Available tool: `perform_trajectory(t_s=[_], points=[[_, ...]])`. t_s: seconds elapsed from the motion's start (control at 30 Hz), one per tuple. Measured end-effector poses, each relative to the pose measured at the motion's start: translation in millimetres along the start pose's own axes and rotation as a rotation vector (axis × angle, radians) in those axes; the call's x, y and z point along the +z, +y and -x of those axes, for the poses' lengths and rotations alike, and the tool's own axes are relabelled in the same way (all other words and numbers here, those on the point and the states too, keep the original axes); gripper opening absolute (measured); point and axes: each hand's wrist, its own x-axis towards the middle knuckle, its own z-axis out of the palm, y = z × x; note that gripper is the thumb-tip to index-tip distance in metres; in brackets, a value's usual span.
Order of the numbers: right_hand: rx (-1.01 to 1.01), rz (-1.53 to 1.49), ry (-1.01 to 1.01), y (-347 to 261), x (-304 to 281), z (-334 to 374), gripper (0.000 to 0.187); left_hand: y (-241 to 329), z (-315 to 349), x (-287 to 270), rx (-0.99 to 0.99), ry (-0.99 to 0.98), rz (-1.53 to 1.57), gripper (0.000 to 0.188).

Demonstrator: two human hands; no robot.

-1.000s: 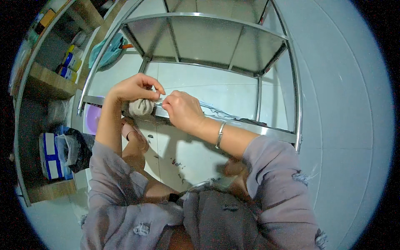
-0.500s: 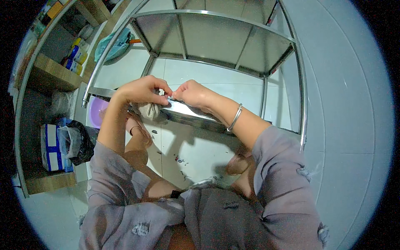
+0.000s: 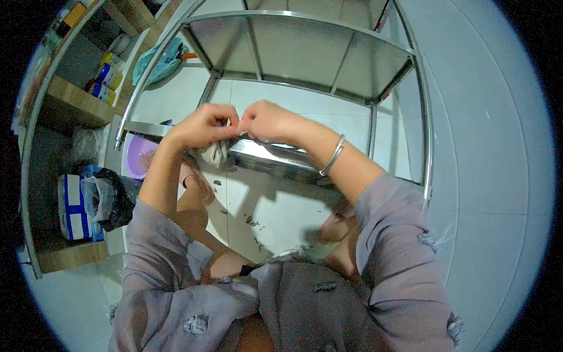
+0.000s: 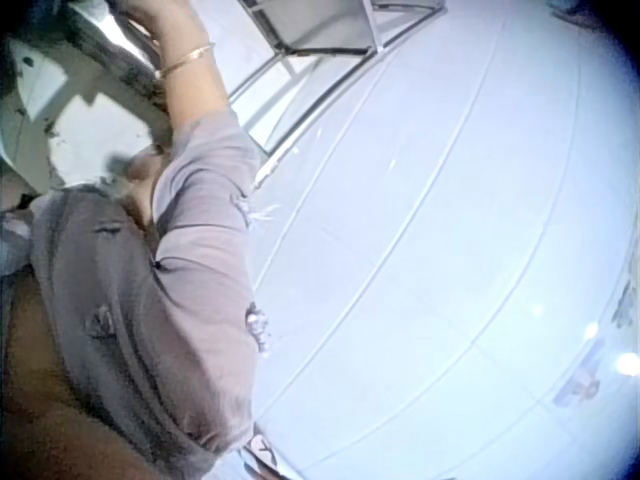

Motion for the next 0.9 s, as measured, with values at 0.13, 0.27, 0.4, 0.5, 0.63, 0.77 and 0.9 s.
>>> perform_trajectory(t_s=[0.13,0.27,0.4,0.5,0.63,0.77,0.9], points=[[0.061,-0.087,-0.096,-15,-24,18,0.016,-5,6,-8,-0.123,0.137,0.276,0.011],[0.048,0.007,-0.114,7,-38,33,0.018,-4,7,-5,-0.109,0.063,0.193,0.011],[-0.021,0.122,-0.082,18,-47,49,0.025,7,0,5,0.033,0.0,-0.031,0.017],[-0.085,0.274,-0.097,12,-42,51,0.031,12,-2,9,-0.018,0.006,-0.095,0.017],[-0.113,0.575,-0.092,12,-29,46,0.026,14,-1,12,0.02,0.02,-0.205,0.017],[-0.117,0.524,0.011,13,-27,43,0.019,16,-2,13,0.022,0.042,-0.261,0.016],[-0.198,0.423,-0.019,8,-25,46,0.016,20,-7,26,0.123,0.069,-0.115,0.017]])
